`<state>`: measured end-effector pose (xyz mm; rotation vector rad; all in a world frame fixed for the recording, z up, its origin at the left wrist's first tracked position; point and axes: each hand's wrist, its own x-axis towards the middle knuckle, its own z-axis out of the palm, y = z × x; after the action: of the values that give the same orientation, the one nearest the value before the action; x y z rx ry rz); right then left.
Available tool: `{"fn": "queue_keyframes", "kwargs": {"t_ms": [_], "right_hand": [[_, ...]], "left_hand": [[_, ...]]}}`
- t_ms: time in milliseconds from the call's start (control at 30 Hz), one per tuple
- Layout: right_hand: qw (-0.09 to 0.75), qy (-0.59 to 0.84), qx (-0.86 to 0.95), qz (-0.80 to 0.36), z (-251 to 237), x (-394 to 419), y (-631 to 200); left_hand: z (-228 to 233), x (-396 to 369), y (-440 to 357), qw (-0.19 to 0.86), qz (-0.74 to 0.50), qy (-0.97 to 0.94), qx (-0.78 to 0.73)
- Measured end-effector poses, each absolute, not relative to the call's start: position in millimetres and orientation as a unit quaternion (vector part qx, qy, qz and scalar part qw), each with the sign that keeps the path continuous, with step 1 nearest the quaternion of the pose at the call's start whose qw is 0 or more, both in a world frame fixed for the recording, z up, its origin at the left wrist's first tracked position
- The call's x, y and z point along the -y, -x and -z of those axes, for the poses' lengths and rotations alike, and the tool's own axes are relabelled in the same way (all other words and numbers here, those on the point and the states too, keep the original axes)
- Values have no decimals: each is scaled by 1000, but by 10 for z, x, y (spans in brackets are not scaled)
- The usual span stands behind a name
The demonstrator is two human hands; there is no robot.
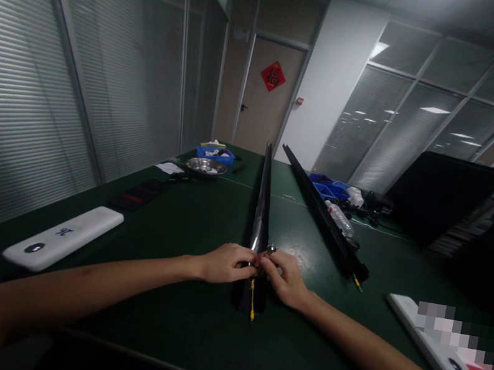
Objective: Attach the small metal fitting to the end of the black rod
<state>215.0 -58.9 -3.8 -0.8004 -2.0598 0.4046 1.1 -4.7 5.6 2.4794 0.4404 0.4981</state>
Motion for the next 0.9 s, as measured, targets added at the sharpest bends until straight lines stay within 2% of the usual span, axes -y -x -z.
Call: {"fn": "queue_keyframes", "kwargs": {"t_ms": [300,600,900], "right_hand": [[419,344,811,-219,40,612,-2165],[423,348,814,-195,69,583,-2192],[430,337,807,-225,52,588,-2183]], "left_hand": [[-66,62,2,288,-192,-925,-159],[-66,56,-2,295,-188,-921,-172],[-103,59,3,293,-181,-924,-165]]}}
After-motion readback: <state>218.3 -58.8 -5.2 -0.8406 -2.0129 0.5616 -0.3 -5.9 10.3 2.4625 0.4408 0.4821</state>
